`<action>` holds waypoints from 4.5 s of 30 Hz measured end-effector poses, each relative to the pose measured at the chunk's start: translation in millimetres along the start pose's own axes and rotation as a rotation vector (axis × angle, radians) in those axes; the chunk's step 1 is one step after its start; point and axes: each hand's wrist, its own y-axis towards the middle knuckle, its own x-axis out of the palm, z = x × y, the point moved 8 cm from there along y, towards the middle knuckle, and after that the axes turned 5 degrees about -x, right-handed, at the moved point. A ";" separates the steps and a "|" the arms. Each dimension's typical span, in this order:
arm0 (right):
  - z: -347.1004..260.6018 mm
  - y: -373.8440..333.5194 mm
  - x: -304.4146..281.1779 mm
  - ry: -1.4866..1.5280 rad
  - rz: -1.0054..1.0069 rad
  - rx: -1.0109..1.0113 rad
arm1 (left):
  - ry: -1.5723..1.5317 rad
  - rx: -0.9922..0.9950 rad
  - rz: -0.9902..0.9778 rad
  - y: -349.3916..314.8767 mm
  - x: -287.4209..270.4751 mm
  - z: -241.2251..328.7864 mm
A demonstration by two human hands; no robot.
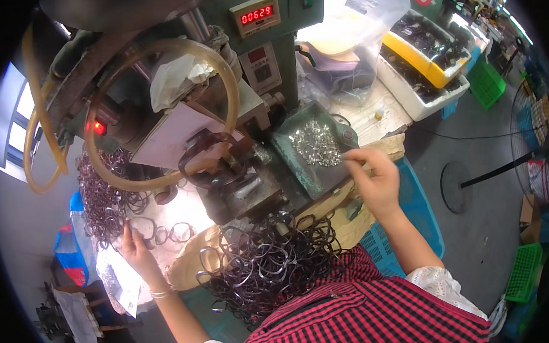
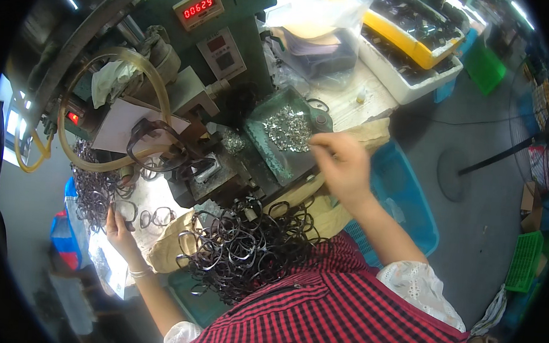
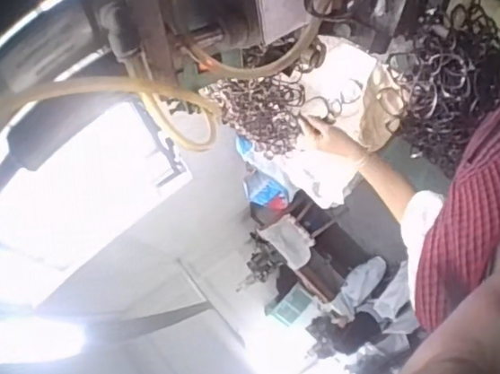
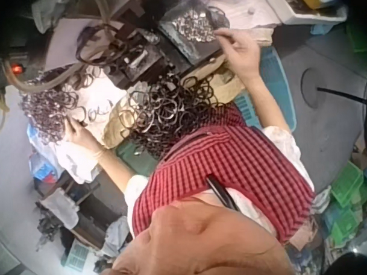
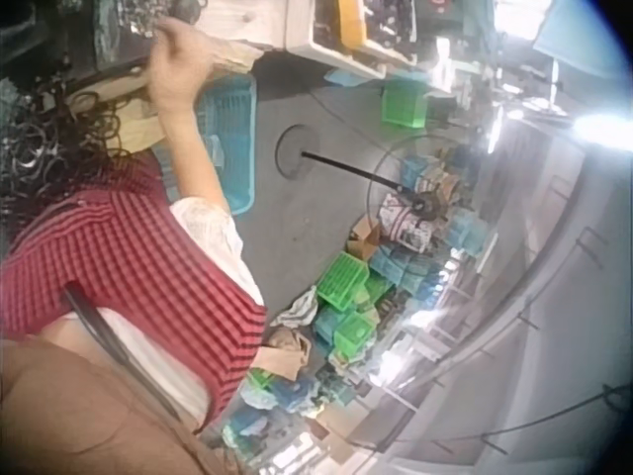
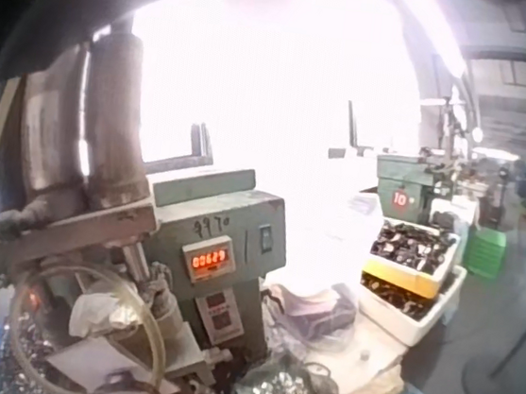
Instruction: The person repeatedly picks up small metal rings and beads, places them into a press machine, and removes the assembled hair accessories. The person handles the components one at a time and deposits the finished items into a pile on the table.
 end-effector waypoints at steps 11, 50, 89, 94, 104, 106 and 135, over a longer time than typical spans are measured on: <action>-73.6 32.2 118.9 0.529 -0.174 -0.023 | -0.340 -0.028 0.037 -56.8 76.9 39.7; 22.8 38.2 52.7 -0.149 -0.040 -0.067 | 0.116 0.848 -0.002 -107.9 95.5 195.0; -58.6 25.5 130.2 0.683 -0.168 0.147 | -0.474 -0.286 -0.331 -48.3 86.8 1.6; -70.4 29.1 137.2 0.831 -0.256 0.273 | -0.354 -0.008 -0.008 -47.8 66.6 90.8; -101.2 32.3 97.7 0.493 -0.408 0.012 | -0.002 0.834 -0.106 -130.2 67.0 218.8; -74.7 47.9 91.1 0.033 -0.296 -0.267 | 0.070 0.925 -0.200 -135.3 97.4 232.4; 8.2 29.8 73.8 -0.382 -0.014 -0.409 | -0.050 0.376 0.274 -71.1 16.9 152.0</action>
